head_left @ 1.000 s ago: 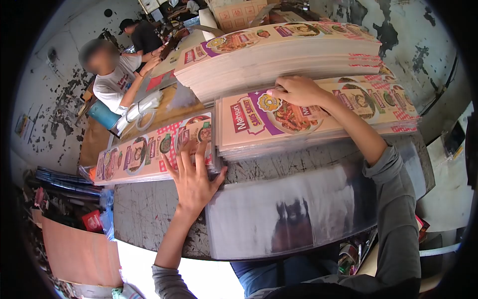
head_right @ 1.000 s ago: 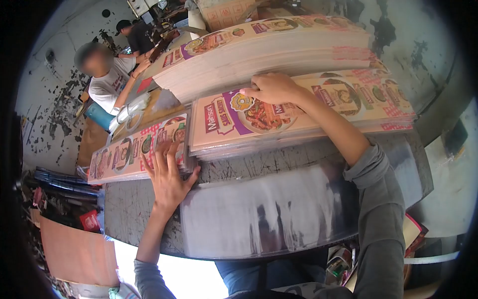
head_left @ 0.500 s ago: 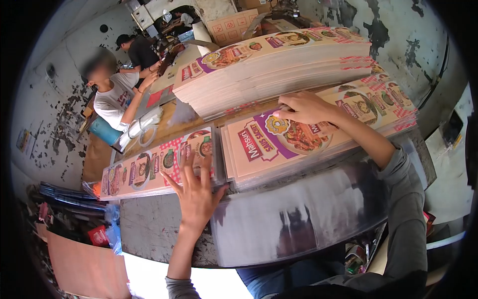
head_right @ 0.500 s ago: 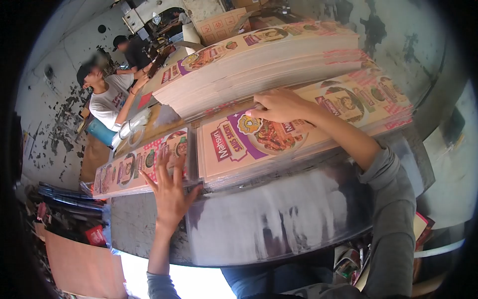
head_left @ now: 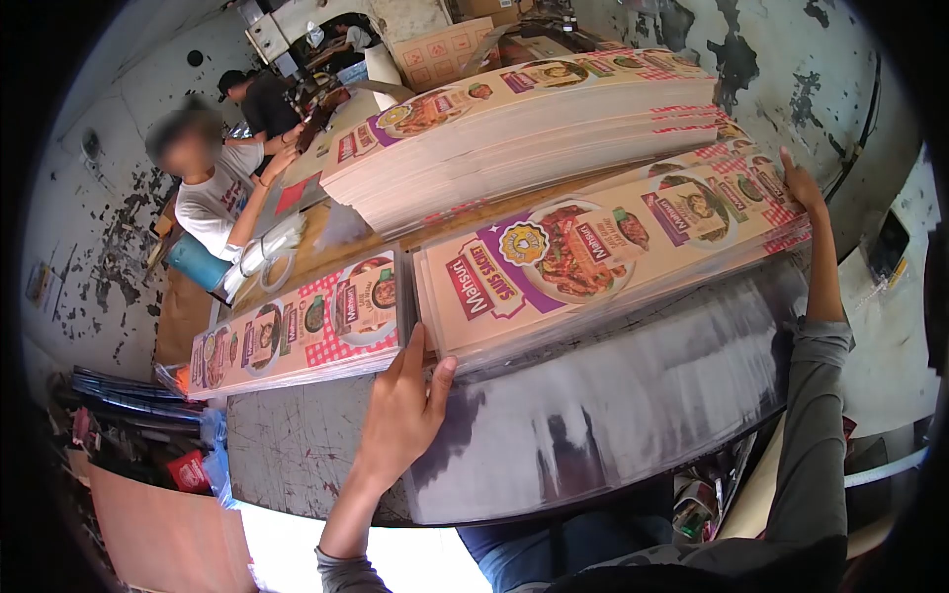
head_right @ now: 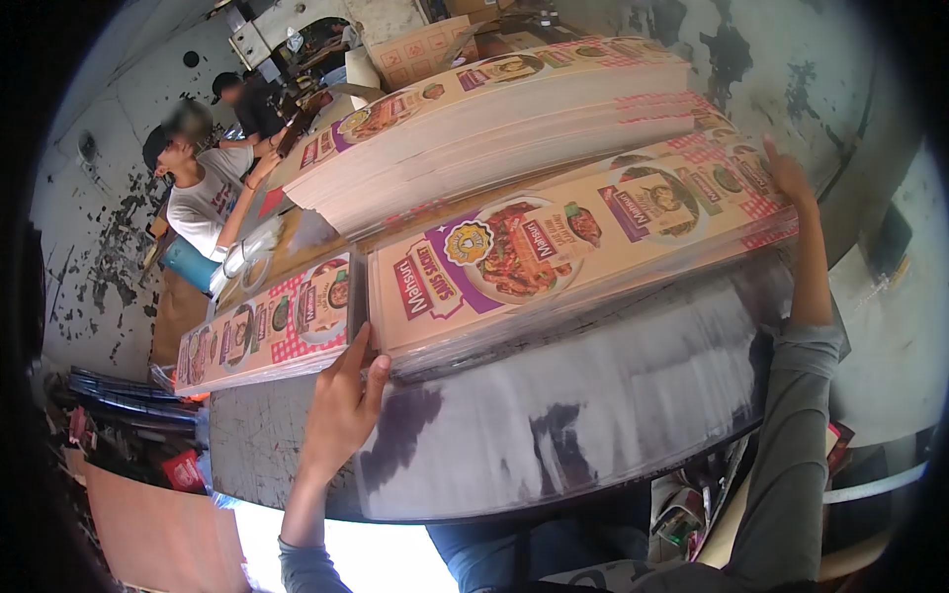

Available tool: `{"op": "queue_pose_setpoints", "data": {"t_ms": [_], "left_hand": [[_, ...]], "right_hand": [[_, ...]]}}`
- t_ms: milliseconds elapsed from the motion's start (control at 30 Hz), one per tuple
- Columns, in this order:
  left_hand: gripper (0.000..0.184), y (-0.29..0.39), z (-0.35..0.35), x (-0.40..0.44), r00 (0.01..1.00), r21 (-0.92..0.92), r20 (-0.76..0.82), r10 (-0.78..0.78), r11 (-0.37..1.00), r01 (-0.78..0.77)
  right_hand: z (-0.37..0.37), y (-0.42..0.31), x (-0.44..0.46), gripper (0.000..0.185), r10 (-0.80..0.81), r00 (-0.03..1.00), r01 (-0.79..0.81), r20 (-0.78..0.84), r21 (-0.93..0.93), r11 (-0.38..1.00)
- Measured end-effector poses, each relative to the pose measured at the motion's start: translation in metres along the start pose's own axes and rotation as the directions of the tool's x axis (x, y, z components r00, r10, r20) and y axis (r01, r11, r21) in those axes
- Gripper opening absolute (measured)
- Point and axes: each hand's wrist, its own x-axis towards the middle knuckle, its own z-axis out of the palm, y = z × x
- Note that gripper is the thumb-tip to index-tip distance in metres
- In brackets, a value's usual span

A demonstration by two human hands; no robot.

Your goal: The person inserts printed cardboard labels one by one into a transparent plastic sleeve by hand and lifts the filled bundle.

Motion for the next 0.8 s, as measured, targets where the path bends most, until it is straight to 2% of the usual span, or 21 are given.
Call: {"op": "queue_pose_setpoints", "data": {"t_ms": [133,167,200,233,300,333,367,433,500,533,600,633,700,767,800], "left_hand": [[0.054,-0.002,0.015,-0.001,0.992,0.117,-0.043,0.117,0.987,-0.111],[0.056,0.003,0.012,-0.001,1.000,0.054,0.003,0.009,0.999,-0.010],[0.058,0.007,0.010,-0.002,0.994,-0.003,0.055,-0.099,0.995,0.099],[0.058,0.002,0.014,-0.002,0.993,0.003,0.054,-0.104,0.995,0.104],[0.066,-0.014,0.029,-0.001,0.996,-0.124,-0.081,0.040,0.991,-0.050],[0.066,-0.016,0.031,-0.002,0.996,-0.123,-0.079,0.038,0.991,-0.048],[0.072,-0.016,0.032,-0.002,0.999,-0.137,-0.048,0.003,0.991,-0.010],[0.079,-0.011,0.032,0.002,0.999,-0.149,-0.015,-0.032,0.988,0.030],[0.085,0.004,0.030,0.001,0.966,0.121,0.112,-0.231,0.969,0.218],[0.085,0.002,0.031,0.000,0.966,0.120,0.114,-0.231,0.969,0.217],[0.086,-0.009,0.033,-0.001,0.992,-0.007,0.064,-0.113,0.993,0.114],[0.086,-0.016,0.035,-0.001,0.992,-0.011,0.061,-0.113,0.993,0.114],[0.086,-0.025,0.040,-0.001,1.000,-0.101,-0.014,0.015,0.995,-0.016],[0.084,-0.029,0.045,-0.001,0.990,-0.099,-0.088,0.106,0.988,-0.115],[0.082,-0.030,0.046,-0.001,0.980,-0.064,-0.127,0.154,0.985,-0.163]], "right_hand": [[-0.011,0.030,-0.002,0.080,0.138,0.975,-0.102,0.176,-0.203,0.974],[-0.014,0.032,-0.001,0.080,0.140,0.974,-0.104,0.177,-0.202,0.974],[-0.021,0.027,0.003,0.079,0.235,0.945,-0.185,0.227,-0.223,0.957],[-0.026,0.024,0.005,0.077,0.326,0.904,-0.262,0.275,-0.246,0.933],[-0.040,0.024,0.006,0.076,0.360,0.884,-0.283,0.298,-0.271,0.920],[-0.043,0.026,0.004,0.076,0.396,0.862,-0.305,0.316,-0.302,0.903],[-0.041,0.029,-0.002,0.076,0.398,0.861,-0.306,0.316,-0.302,0.903],[-0.032,0.021,-0.017,0.076,0.169,0.977,-0.147,0.132,-0.160,0.976],[-0.031,0.009,-0.016,0.077,0.195,0.965,-0.160,0.175,-0.195,0.968],[-0.033,0.006,-0.015,0.078,0.218,0.953,-0.169,0.210,-0.229,0.959],[-0.033,0.011,-0.012,0.079,0.247,0.941,-0.180,0.231,-0.275,0.944],[-0.032,0.013,-0.010,0.080,0.274,0.927,-0.186,0.254,-0.323,0.928],[-0.030,0.016,-0.010,0.081,0.270,0.923,-0.179,0.274,-0.315,0.932],[-0.020,0.024,-0.012,0.083,0.271,0.917,-0.179,0.292,-0.306,0.935],[-0.012,0.024,-0.016,0.084,0.264,0.946,-0.211,0.187,-0.263,0.941]]}}
